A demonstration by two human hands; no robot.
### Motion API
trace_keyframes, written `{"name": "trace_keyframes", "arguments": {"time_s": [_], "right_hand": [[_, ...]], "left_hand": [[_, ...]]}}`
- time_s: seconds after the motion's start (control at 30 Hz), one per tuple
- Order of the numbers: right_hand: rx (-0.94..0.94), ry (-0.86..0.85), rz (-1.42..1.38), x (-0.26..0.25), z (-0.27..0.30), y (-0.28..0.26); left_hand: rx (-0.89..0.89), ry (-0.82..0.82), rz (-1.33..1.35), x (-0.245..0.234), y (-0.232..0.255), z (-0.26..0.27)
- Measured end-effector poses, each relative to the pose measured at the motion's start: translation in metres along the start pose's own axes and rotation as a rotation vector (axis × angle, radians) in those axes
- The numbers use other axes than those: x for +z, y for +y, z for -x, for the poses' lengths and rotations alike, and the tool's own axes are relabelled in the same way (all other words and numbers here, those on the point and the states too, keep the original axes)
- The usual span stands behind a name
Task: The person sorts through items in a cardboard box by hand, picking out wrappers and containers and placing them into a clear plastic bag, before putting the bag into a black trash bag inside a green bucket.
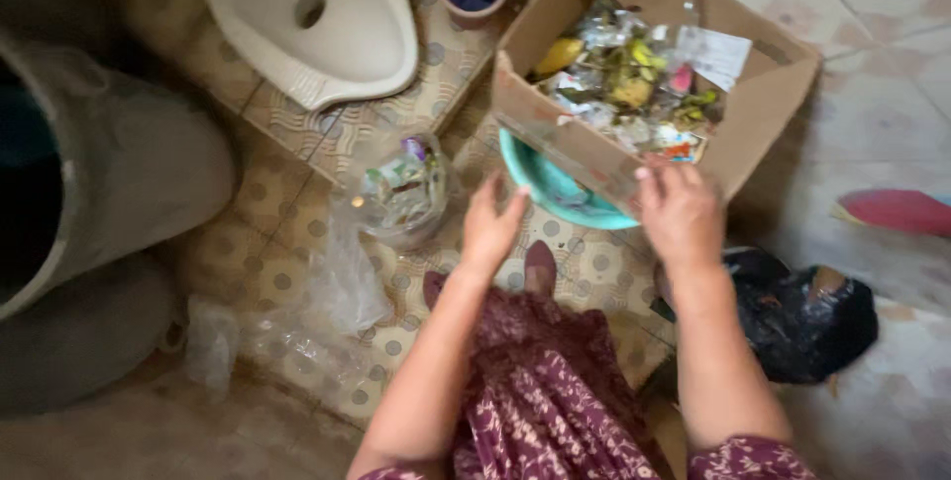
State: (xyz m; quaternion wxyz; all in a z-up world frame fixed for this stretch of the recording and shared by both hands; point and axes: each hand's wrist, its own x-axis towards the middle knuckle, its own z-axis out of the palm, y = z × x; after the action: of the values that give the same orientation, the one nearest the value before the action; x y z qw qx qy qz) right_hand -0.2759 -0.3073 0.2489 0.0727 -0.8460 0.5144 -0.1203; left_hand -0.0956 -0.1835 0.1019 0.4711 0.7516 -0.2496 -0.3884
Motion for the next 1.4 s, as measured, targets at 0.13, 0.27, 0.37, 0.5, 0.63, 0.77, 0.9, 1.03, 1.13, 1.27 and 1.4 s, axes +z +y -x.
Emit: {"name": "trace_keyframes", "arguments": {"time_s": [0.13,0.27,0.37,0.5,0.63,0.77,0.9,1.03,1.13,1.27,1.4], "right_hand": [[-0.214,0.047,-0.024,-0.002,0.004,0.011],[-0.144,-0.072,-0.078,-0.011,-0.003,0.020],[-0.186,-0.092,-0.060,-0.015,-0.006,0.024],[-0.215,-0.093,-0.221,-0.028,-0.010,0.030],[-0.148,-0.172,-0.312,-0.031,-0.012,0.042],[-0.112,-0.342,-0.336,-0.029,-0.021,0.063],[0.097,-0.618,-0.166,-0.020,-0.052,0.088],[-0.057,-0.308,-0.031,0.010,-0.126,0.119],[0.147,-0.462,0.014,0.048,-0.187,0.115],[0.123,-0.524,0.061,0.102,-0.229,0.094],[0.103,-0.600,0.187,0.149,-0.237,0.074]], "left_hand": [[0.085,0.077,0.050,0.072,0.031,-0.032],[-0.068,0.056,0.359,0.089,0.069,-0.055],[-0.145,-0.024,0.691,0.100,0.122,-0.050],[0.142,0.024,0.539,0.106,0.167,-0.025],[0.382,0.404,-0.301,0.113,0.147,-0.045],[-0.057,0.428,0.096,0.114,0.099,-0.065],[-0.441,0.145,0.648,0.130,0.076,-0.063],[-0.238,0.124,0.580,0.135,0.043,-0.054],[-0.189,0.105,0.607,0.135,0.036,-0.045],[-0.346,0.033,0.631,0.129,0.031,-0.028],[-0.120,0.036,0.483,0.128,0.008,-0.016]]}}
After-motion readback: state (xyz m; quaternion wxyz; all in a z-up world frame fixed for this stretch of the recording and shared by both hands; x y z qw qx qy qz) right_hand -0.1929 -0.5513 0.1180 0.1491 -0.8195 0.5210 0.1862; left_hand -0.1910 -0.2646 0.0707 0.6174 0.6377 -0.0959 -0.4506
